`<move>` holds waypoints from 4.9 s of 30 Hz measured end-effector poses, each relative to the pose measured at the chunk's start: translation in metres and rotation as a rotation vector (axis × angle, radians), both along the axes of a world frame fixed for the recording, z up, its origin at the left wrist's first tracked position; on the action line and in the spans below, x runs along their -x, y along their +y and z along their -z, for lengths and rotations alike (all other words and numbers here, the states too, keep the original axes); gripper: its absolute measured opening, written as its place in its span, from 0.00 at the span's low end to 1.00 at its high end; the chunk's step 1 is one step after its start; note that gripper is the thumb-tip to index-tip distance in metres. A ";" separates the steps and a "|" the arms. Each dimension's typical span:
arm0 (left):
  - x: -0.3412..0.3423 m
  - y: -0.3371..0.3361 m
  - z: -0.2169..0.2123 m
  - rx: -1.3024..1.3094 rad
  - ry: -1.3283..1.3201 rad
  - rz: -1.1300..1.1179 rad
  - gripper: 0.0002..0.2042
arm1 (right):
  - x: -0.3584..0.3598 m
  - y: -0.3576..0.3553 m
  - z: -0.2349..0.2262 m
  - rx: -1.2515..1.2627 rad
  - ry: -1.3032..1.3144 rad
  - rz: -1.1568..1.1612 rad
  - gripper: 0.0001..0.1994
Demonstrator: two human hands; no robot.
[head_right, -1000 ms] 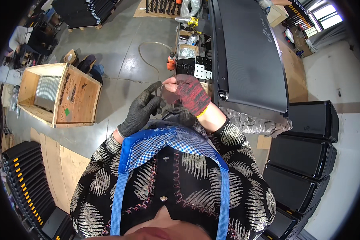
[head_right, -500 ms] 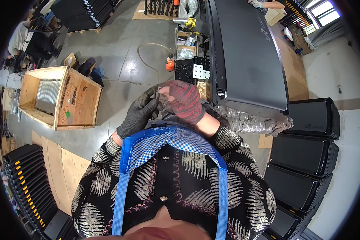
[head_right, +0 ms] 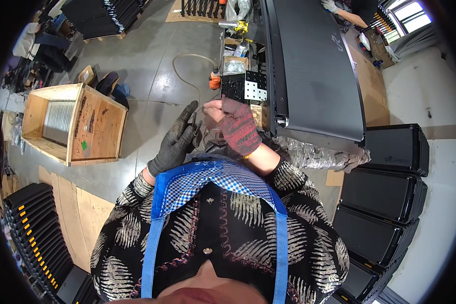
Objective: Assembling treadmill components using a pneumatic screwdriver and manual handling of parts.
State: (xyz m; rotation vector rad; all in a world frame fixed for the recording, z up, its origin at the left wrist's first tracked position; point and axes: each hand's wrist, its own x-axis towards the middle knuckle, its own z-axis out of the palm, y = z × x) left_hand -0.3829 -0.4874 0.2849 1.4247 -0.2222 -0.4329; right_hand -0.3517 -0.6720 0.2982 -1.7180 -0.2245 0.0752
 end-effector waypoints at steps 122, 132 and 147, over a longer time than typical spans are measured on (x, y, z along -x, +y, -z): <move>0.012 -0.571 0.074 -0.057 -0.058 1.067 0.21 | 0.283 -0.437 0.134 0.573 -0.100 1.030 0.22; 0.011 -0.572 0.088 0.022 0.163 0.721 0.15 | 0.273 -0.453 0.143 0.579 -0.074 0.906 0.19; -0.023 -0.546 0.026 -0.864 -1.304 0.351 0.20 | 0.253 -0.473 0.115 0.620 -0.167 0.833 0.17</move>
